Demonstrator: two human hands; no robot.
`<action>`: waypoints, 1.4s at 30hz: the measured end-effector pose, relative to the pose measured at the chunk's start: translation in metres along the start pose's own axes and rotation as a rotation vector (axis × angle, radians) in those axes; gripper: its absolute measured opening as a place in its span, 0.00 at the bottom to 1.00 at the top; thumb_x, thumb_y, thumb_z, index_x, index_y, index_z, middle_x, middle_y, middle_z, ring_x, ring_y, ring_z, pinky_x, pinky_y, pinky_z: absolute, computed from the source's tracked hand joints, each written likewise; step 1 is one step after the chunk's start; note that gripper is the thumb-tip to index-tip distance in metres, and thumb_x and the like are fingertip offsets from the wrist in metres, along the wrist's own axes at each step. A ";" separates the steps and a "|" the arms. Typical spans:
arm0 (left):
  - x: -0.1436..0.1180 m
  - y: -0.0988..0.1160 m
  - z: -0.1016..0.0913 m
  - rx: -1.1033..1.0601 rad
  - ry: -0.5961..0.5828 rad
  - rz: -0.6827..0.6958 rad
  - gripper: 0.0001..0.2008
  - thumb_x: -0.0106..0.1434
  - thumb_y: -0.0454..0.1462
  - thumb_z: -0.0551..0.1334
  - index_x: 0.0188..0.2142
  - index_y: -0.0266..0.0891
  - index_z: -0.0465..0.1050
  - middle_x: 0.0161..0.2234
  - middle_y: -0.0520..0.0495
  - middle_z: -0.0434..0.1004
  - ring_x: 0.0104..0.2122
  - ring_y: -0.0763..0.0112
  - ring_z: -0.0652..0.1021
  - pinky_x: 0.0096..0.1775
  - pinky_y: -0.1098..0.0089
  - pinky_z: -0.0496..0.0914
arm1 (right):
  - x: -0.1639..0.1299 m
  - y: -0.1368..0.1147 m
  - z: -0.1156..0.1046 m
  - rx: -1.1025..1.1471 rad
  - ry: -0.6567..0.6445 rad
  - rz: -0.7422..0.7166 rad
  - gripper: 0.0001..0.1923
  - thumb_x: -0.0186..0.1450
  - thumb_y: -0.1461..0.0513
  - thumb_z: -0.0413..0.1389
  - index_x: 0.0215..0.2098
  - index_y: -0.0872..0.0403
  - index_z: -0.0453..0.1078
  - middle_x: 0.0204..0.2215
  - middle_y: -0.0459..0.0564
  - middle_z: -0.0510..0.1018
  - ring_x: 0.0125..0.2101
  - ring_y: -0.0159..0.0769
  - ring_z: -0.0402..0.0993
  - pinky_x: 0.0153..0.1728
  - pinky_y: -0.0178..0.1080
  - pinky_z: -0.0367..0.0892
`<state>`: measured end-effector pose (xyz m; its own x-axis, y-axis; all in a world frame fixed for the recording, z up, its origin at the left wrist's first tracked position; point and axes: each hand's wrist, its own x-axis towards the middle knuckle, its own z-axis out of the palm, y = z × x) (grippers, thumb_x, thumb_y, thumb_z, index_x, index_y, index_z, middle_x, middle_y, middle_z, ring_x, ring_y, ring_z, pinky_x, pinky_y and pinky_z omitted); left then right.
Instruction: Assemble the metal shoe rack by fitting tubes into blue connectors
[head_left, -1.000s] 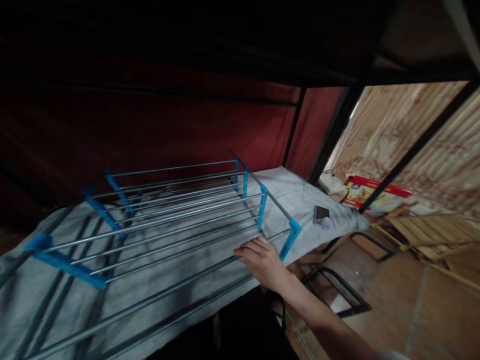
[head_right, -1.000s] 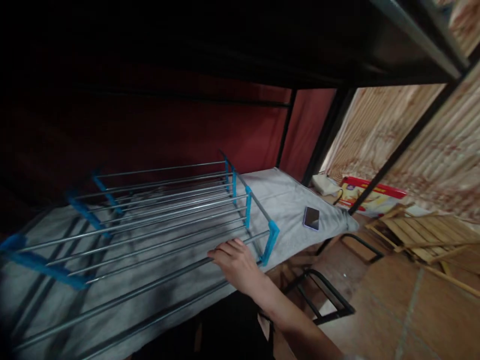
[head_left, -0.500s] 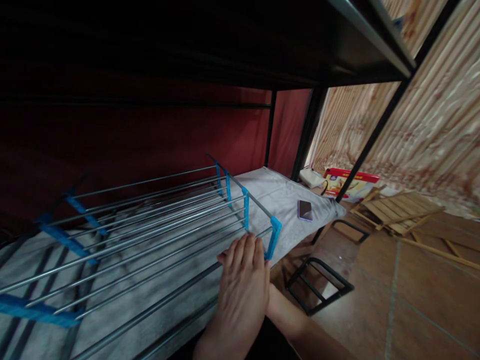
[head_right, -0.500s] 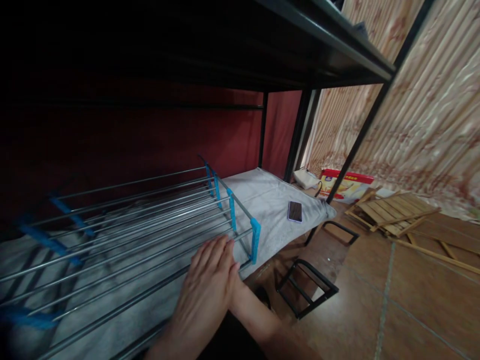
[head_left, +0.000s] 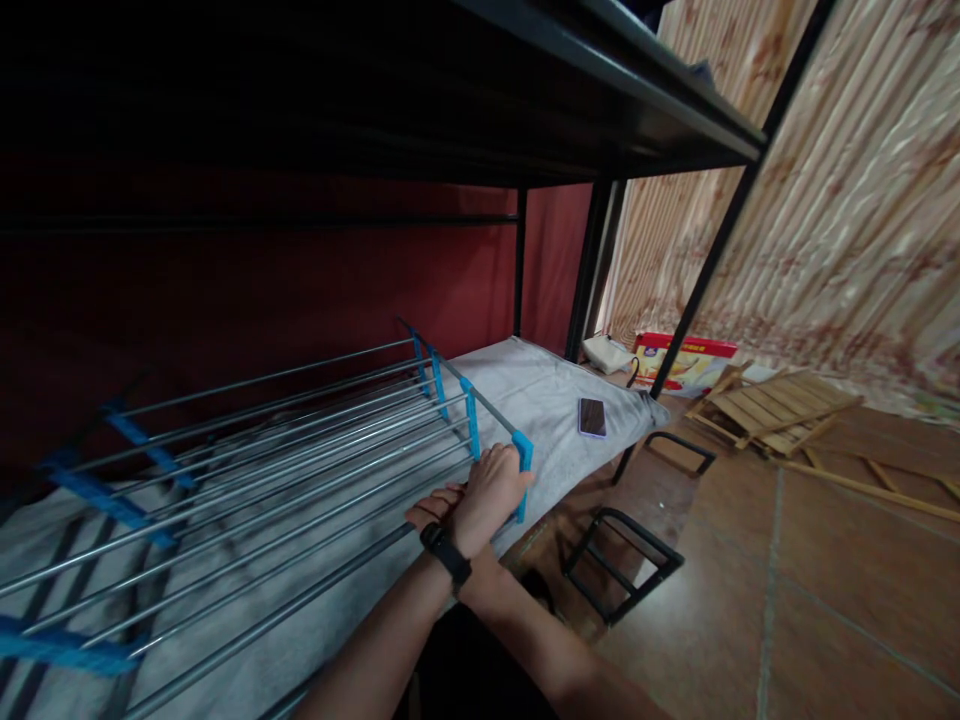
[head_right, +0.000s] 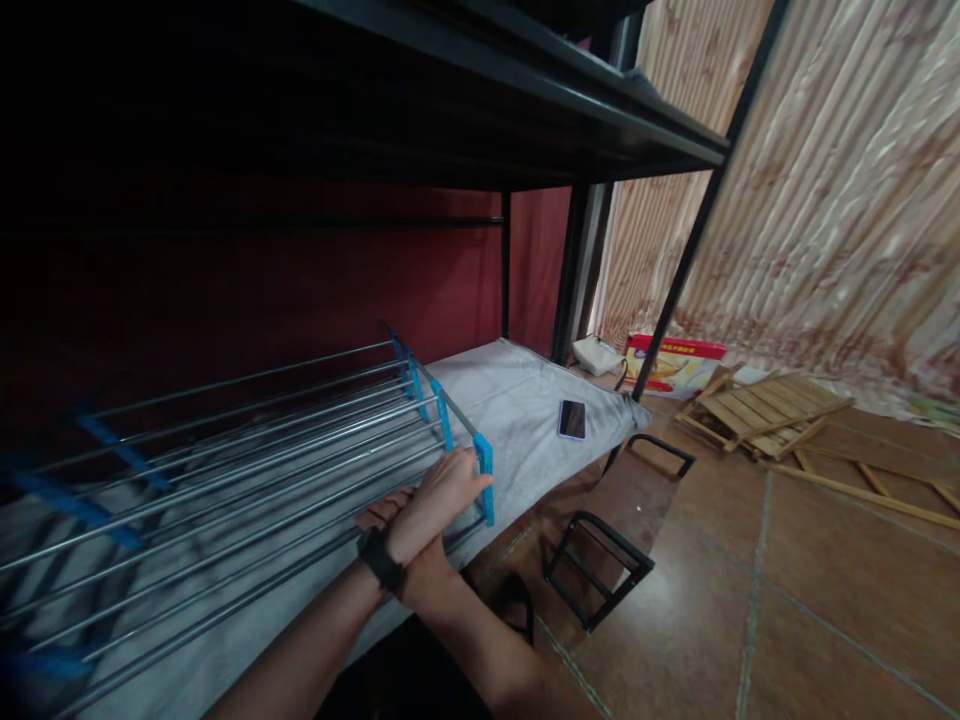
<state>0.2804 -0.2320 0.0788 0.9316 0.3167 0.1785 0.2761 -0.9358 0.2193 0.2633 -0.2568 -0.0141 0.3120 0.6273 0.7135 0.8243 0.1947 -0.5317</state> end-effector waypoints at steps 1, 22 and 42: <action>0.006 0.000 0.000 -0.001 -0.010 -0.006 0.11 0.70 0.43 0.60 0.44 0.38 0.73 0.45 0.40 0.77 0.48 0.58 0.76 0.51 0.63 0.69 | 0.000 -0.001 0.000 -0.036 -0.027 -0.050 0.22 0.73 0.59 0.45 0.64 0.43 0.65 0.55 0.47 0.77 0.57 0.40 0.69 0.66 0.47 0.60; 0.001 0.019 -0.002 0.003 -0.015 -0.150 0.14 0.75 0.37 0.49 0.47 0.39 0.73 0.42 0.41 0.80 0.45 0.60 0.80 0.44 0.64 0.70 | 0.009 0.042 -0.103 0.376 0.455 0.634 0.25 0.71 0.47 0.50 0.56 0.51 0.75 0.54 0.52 0.79 0.58 0.43 0.71 0.64 0.51 0.60; 0.005 0.024 -0.025 -0.030 -0.101 -0.178 0.15 0.74 0.35 0.48 0.48 0.38 0.73 0.42 0.39 0.81 0.44 0.60 0.82 0.43 0.66 0.72 | 0.008 0.044 -0.102 0.377 0.467 0.655 0.24 0.68 0.46 0.54 0.51 0.51 0.78 0.51 0.51 0.81 0.57 0.46 0.72 0.62 0.53 0.64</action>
<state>0.2859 -0.2486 0.1092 0.8879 0.4584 0.0379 0.4329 -0.8607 0.2678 0.3503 -0.3203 0.0148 0.8953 0.3444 0.2825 0.2276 0.1915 -0.9547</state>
